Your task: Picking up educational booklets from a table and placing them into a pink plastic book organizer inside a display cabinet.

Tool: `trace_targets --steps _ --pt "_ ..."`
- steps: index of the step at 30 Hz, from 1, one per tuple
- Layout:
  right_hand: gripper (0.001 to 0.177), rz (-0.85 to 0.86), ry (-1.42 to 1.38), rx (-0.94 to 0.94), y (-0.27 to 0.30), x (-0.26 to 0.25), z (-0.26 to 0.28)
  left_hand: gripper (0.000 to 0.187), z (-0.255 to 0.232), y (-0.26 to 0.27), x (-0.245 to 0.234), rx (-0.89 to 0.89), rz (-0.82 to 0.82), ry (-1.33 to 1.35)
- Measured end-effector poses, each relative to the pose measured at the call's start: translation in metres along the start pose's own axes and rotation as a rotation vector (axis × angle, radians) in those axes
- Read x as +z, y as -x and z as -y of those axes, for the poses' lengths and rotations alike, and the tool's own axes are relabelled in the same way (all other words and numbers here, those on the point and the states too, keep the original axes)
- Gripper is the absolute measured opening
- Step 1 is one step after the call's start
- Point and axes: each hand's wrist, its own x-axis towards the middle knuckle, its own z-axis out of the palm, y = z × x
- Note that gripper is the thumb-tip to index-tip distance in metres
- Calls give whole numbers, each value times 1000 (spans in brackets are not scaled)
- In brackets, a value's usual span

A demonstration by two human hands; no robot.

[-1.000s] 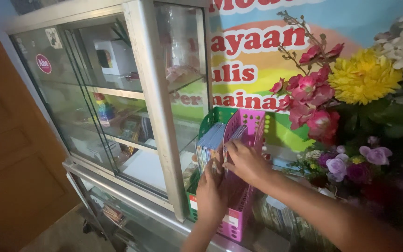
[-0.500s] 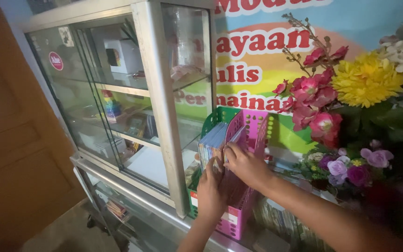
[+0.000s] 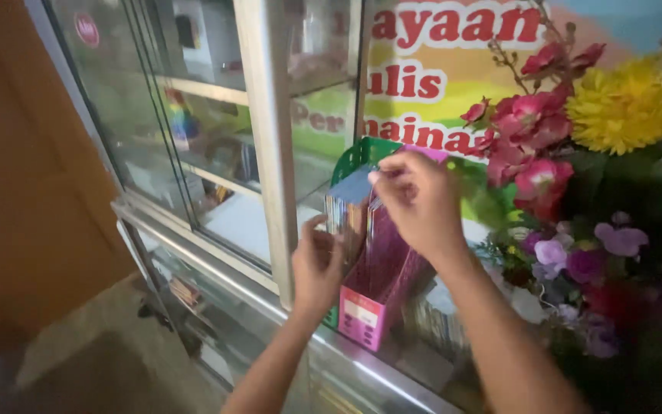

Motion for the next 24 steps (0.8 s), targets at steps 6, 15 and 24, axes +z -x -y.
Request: trace_targets --steps 6,15,24 --pt "20 -170 -477 309 79 -10 31 30 -6 34 -39 -84 21 320" --pt "30 -169 -582 503 187 18 20 49 -15 88 -155 -274 -58 350" --pt "37 63 -815 504 238 129 96 59 -45 175 -290 -271 -188 420"
